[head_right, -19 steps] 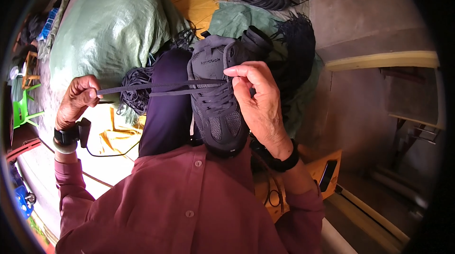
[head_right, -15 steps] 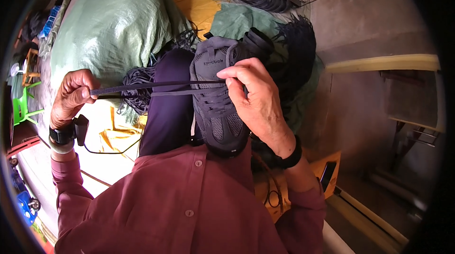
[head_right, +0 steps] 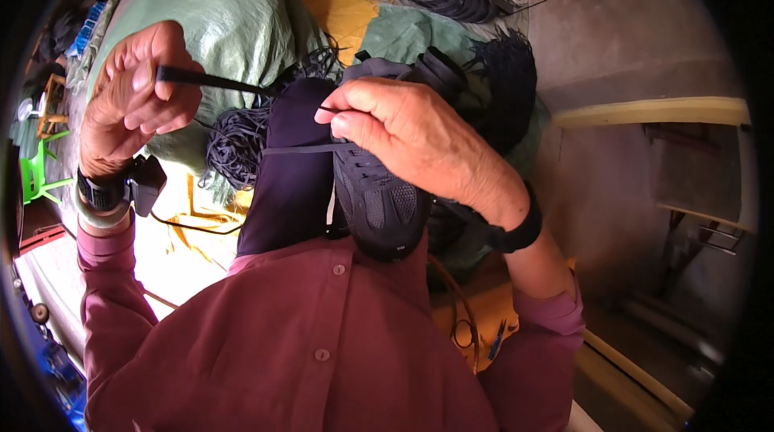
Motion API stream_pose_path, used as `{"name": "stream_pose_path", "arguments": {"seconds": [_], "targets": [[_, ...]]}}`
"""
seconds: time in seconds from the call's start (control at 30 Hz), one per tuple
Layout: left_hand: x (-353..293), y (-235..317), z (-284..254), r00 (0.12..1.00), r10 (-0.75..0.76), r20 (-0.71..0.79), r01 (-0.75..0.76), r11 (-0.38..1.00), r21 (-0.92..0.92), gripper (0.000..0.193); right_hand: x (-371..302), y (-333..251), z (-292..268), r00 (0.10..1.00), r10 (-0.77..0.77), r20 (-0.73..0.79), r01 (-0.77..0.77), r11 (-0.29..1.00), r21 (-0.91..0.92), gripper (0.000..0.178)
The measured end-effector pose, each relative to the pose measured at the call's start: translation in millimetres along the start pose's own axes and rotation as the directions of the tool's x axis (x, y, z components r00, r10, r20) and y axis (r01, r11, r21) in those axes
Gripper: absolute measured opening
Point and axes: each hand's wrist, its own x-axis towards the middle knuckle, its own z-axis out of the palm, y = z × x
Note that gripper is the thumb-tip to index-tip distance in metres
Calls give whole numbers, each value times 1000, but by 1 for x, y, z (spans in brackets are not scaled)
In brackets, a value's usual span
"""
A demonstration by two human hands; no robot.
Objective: Lacing a black athletic shoe in a workshop setting.
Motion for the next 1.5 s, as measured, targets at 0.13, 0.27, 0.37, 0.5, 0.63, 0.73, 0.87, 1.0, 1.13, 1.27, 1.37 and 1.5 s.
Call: {"name": "stream_pose_path", "arguments": {"seconds": [0.13,0.27,0.37,0.5,0.63,0.73,0.87,1.0,1.13,1.27,1.37,1.5], "targets": [[9,4,12,998,37,-48,-39,998,-40,30,3,1,-8,999,43,-3,-41,971,235,28],[13,3,6,996,85,-5,-85,996,8,30,5,14,-23,996,47,-73,-45,999,22,22],[7,4,3,999,52,11,-52,997,59,33,1,24,-30,1000,-11,16,15,956,-293,20],[9,7,4,998,58,-31,-55,995,83,34,-1,25,-31,988,110,113,-84,973,-214,19],[12,8,4,998,65,-21,-63,992,110,36,-6,25,-31,974,147,171,-115,976,-182,21],[15,8,5,998,60,-9,-58,992,109,37,-5,20,-34,941,214,264,-167,968,-188,21],[16,2,-5,997,80,24,-82,989,126,37,-7,16,-36,940,193,281,-162,978,-130,20],[22,2,-3,997,70,23,-72,992,102,38,-7,12,-35,964,140,228,-129,990,-64,17],[29,-3,-7,995,97,32,-97,995,6,36,-17,-11,-45,977,134,167,-189,907,375,26],[32,-21,-6,997,66,29,-62,991,-121,27,-50,-21,-90,963,-138,-233,243,821,517,15],[36,-40,-2,991,-115,-74,114,993,-21,31,-96,-28,-153,960,-64,-273,267,504,822,12],[36,-77,13,962,-247,-121,270,929,253,23,-155,-27,-191,593,212,-777,370,785,497,8]]}}
